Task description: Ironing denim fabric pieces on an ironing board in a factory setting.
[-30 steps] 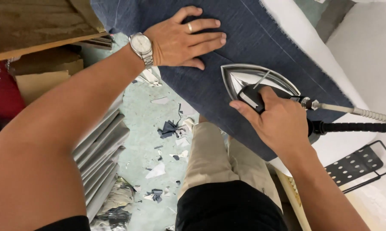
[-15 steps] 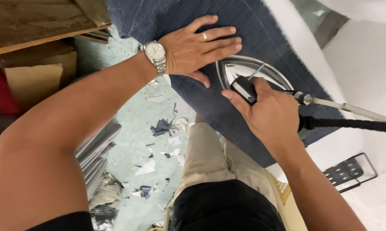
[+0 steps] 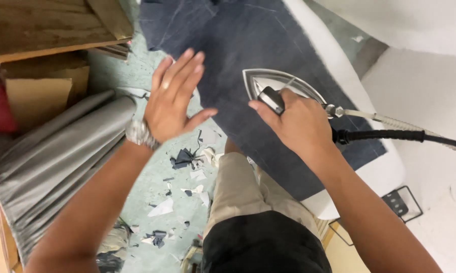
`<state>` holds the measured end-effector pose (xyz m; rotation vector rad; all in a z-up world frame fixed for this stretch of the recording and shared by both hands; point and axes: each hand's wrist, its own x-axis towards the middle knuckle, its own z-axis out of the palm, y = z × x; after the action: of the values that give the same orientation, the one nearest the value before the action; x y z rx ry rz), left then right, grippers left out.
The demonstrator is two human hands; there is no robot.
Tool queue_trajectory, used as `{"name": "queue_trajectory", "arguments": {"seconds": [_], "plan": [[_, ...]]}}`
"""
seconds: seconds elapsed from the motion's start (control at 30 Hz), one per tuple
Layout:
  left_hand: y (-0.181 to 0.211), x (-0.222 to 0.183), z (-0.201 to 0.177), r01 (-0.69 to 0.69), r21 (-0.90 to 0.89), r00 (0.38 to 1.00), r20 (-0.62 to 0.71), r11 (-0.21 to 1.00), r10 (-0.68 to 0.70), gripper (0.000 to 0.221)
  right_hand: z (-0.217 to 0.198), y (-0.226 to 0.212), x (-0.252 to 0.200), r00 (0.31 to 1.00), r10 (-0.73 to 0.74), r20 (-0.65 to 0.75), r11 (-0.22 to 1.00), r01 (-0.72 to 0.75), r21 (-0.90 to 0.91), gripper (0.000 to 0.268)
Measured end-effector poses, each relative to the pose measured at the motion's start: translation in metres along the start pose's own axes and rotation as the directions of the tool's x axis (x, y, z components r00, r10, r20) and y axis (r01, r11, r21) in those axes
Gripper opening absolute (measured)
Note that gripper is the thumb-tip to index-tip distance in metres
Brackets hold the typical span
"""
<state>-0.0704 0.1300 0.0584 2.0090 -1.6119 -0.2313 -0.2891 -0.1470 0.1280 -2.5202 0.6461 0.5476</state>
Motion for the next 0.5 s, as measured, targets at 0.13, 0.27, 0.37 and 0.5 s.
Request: {"name": "queue_trajectory", "arguments": {"seconds": [0.13,0.27,0.37,0.5], "plan": [[0.046,-0.03,0.025,0.123,-0.199,0.97,-0.184,0.972,-0.161,0.09,-0.009,-0.023,0.019,0.997,0.012,-0.081,0.997,-0.006,0.081,0.092],[0.084,-0.01,0.037,0.129,-0.245,0.942,-0.272,0.961,-0.196,0.076,-0.015,-0.023,0.029,0.998,0.031,-0.049,0.994,-0.025,0.108,0.088],[0.087,0.006,0.058,0.167,-0.279,0.923,-0.292,0.946,-0.249,0.06,-0.016,-0.011,0.011,0.997,0.068,0.034,0.993,-0.071,0.097,0.099],[0.082,0.018,0.101,0.114,-0.032,0.983,-0.142,0.993,-0.118,0.053,-0.016,0.026,-0.05,0.985,0.107,0.138,0.991,-0.117,0.067,0.103]]}}
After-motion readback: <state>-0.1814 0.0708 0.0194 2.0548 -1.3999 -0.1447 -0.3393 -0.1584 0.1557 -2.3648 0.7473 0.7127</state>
